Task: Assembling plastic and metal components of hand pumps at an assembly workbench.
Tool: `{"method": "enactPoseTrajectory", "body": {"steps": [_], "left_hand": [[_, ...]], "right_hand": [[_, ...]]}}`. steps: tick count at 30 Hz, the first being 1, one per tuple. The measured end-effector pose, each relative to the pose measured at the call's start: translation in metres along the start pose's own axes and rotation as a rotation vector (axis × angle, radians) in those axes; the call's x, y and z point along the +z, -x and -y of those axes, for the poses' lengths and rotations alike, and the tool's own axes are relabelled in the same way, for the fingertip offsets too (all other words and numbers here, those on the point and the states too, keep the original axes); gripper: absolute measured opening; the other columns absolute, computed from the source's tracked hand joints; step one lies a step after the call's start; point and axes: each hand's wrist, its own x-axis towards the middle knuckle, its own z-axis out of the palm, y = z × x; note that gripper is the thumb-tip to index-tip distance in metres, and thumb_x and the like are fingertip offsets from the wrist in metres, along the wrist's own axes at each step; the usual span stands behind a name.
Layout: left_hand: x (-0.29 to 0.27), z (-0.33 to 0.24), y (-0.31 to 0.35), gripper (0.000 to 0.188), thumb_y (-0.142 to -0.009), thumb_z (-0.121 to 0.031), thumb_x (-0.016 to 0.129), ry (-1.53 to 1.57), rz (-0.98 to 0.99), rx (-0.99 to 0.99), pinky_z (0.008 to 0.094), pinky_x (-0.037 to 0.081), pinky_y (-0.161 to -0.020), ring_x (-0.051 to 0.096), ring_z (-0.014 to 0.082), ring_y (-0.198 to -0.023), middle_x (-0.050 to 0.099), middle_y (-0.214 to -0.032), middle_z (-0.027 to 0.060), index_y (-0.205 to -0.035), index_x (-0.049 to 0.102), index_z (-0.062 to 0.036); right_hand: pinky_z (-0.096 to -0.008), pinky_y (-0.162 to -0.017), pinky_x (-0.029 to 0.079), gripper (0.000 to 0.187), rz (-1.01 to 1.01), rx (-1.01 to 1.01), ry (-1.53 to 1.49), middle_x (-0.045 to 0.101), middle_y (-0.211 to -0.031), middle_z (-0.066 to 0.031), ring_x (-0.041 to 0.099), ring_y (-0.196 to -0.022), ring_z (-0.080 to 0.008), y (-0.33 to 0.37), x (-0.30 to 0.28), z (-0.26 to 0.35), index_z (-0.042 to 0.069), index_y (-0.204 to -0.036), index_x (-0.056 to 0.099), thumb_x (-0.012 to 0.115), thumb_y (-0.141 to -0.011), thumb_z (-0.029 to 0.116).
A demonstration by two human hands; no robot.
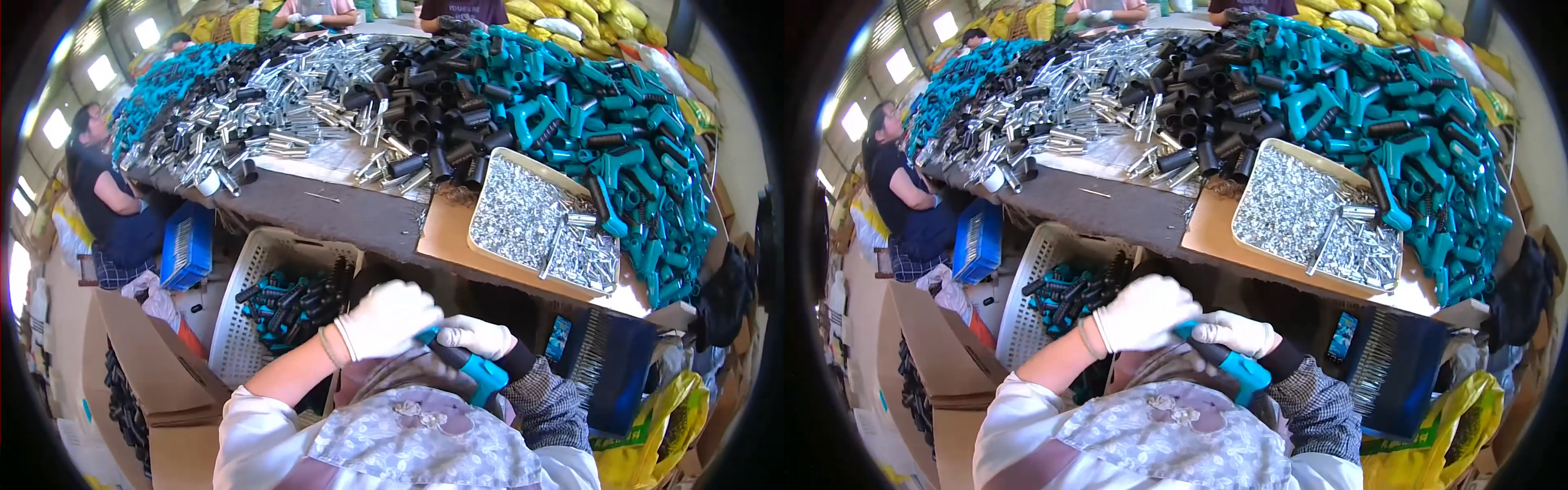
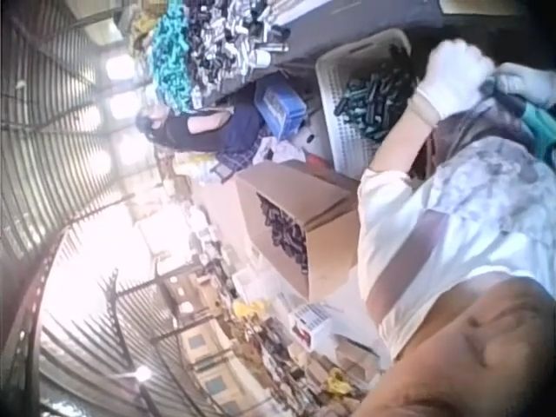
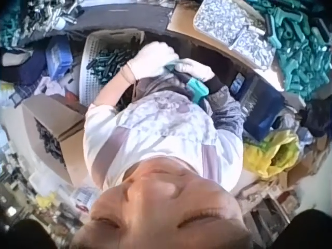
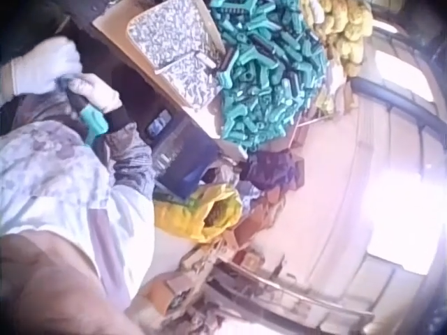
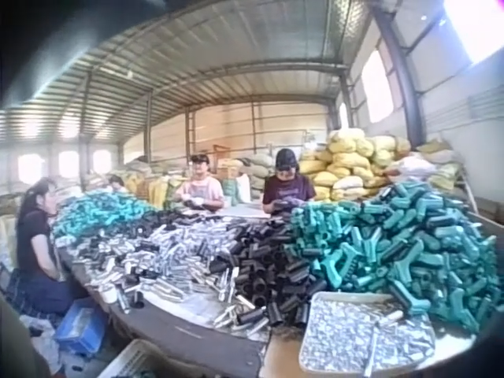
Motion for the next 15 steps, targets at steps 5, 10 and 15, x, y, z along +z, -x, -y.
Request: {"method": "enactPoseTrajectory", "body": {"steps": [5, 10, 15], "left_hand": [[-0.009, 0.101, -0.023, 0.026, -0.082, -0.021, 0.073, 0.046, -0.486, -0.49, 0.0432, 0.053, -0.092, 0.064, 0.0337, -0.103, 0.07, -0.105, 0.0108, -0.105, 0.072, -0.0106], [0.014, 0.236, -0.04, 0.027, -0.092, -0.029, 0.062, -0.038, -0.457, -0.625, 0.046, 0.052, -0.094, 0.064, 0.0353, -0.108, 0.07, -0.112, 0.0138, -0.11, 0.073, -0.0123], [0.033, 0.285, -0.075, 0.033, -0.092, -0.03, 0.057, 0.145, -0.432, -0.605, 0.0452, 0.05, -0.1, 0.066, 0.0362, -0.111, 0.072, -0.118, 0.015, -0.116, 0.075, -0.0148]], "right_hand": [[-0.0271, -0.069, 0.049, 0.047, -0.305, -0.278, -0.129, 0.065, -0.089, -0.0061, 0.061, -0.077, -0.0123, 0.026, -0.005, 0.0, 0.001, -0.121, 0.056, 0.073, -0.092, 0.033], [-0.0262, -0.075, 0.047, 0.037, -0.395, -0.387, -0.066, 0.062, -0.092, -0.0009, 0.056, -0.081, -0.0087, 0.01, 0.026, 0.013, 0.003, -0.119, 0.059, 0.073, -0.09, 0.021], [-0.0243, -0.076, 0.045, 0.034, -0.407, -0.401, -0.077, 0.06, -0.095, 0.0014, 0.054, -0.085, -0.0066, -0.001, 0.033, -0.001, 0.004, -0.122, 0.06, 0.07, -0.093, 0.019]]}}
